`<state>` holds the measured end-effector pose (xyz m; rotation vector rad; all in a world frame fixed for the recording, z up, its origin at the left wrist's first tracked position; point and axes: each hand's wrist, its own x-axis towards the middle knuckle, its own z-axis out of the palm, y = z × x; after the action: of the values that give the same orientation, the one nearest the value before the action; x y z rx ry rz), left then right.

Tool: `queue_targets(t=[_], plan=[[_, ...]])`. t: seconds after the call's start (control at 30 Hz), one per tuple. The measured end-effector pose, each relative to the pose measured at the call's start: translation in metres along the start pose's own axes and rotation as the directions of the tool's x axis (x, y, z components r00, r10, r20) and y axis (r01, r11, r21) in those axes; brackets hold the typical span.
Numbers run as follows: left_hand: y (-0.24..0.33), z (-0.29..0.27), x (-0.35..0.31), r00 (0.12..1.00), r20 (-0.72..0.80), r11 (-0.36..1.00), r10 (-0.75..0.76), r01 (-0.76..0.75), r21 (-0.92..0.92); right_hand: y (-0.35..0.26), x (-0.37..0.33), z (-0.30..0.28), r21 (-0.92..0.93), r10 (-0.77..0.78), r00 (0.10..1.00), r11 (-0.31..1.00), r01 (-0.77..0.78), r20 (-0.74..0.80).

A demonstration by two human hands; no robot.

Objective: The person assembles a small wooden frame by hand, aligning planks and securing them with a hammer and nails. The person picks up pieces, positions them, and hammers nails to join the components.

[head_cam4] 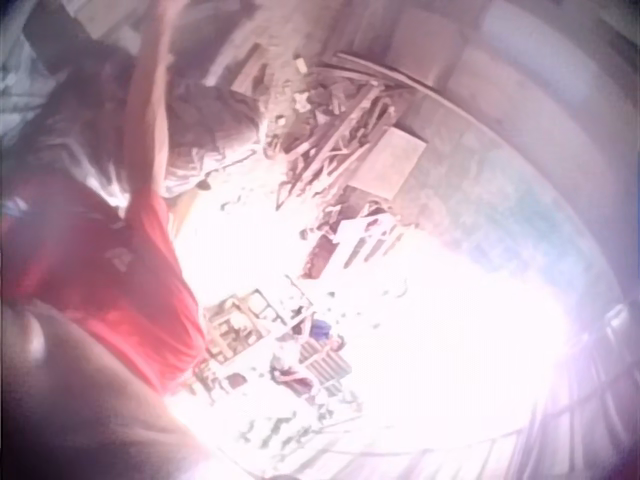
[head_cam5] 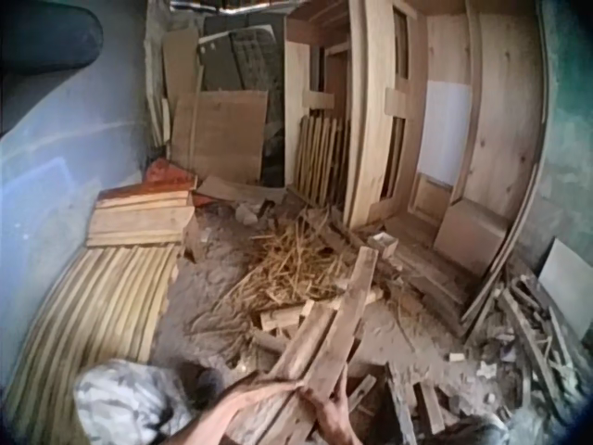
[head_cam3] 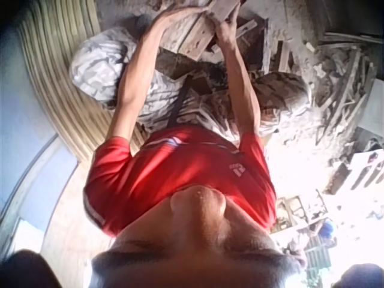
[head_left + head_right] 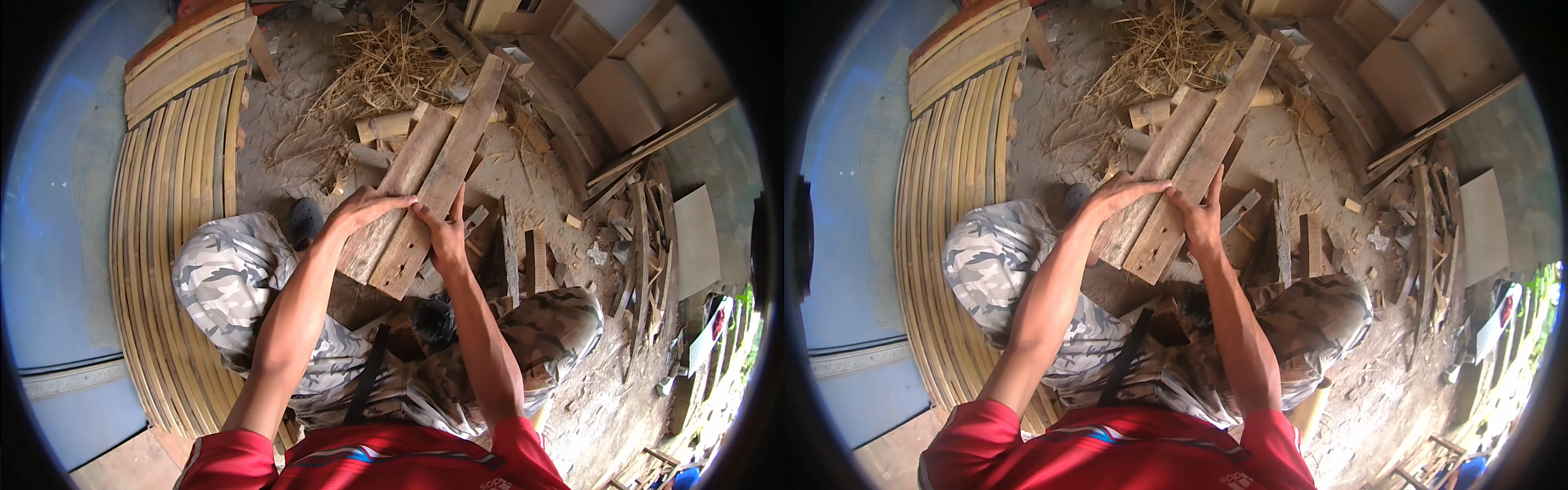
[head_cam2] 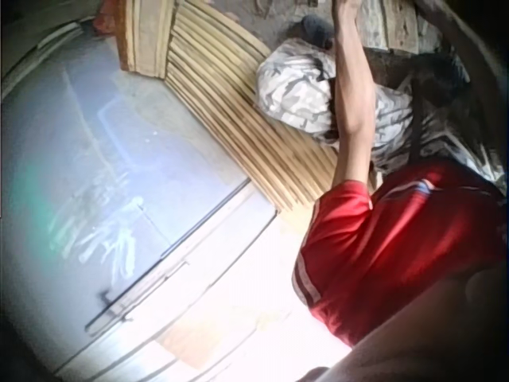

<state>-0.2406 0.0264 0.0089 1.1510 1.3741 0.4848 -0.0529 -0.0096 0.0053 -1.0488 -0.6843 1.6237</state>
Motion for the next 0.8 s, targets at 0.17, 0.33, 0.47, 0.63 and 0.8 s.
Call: queue_targets(t=[0.17, 0.33, 0.47, 0.63, 0.8], plan=[[0.0, 0.003, -0.001, 1.0, -0.008, 0.999, 0.001, -0.001, -0.035, 0.002, 0.003, -0.002, 0.02, -0.021, 1.0, 1.0, 0.021, 0.021], [-0.004, -0.001, 0.001, 1.0, 0.004, 0.996, -0.023, 0.024, -0.089, -0.001, 0.001, 0.002, 0.003, -0.027, 0.999, 1.0, 0.027, 0.044], [0.0, 0.0, -0.001, 1.0, -0.019, 0.999, -0.007, 0.006, -0.033, 0.003, 0.004, 0.0, -0.022, -0.017, 1.0, 1.0, 0.017, 0.017], [0.009, 0.0, -0.008, 1.0, 0.013, 1.0, -0.005, 0.005, -0.004, 0.001, 0.004, -0.002, -0.054, -0.034, 0.998, 0.998, 0.037, 0.05], [-0.004, -0.005, 0.001, 0.998, 0.03, 0.998, -0.051, 0.052, -0.022, 0.003, 0.003, -0.002, -0.057, -0.034, 0.996, 0.998, 0.038, 0.08]])
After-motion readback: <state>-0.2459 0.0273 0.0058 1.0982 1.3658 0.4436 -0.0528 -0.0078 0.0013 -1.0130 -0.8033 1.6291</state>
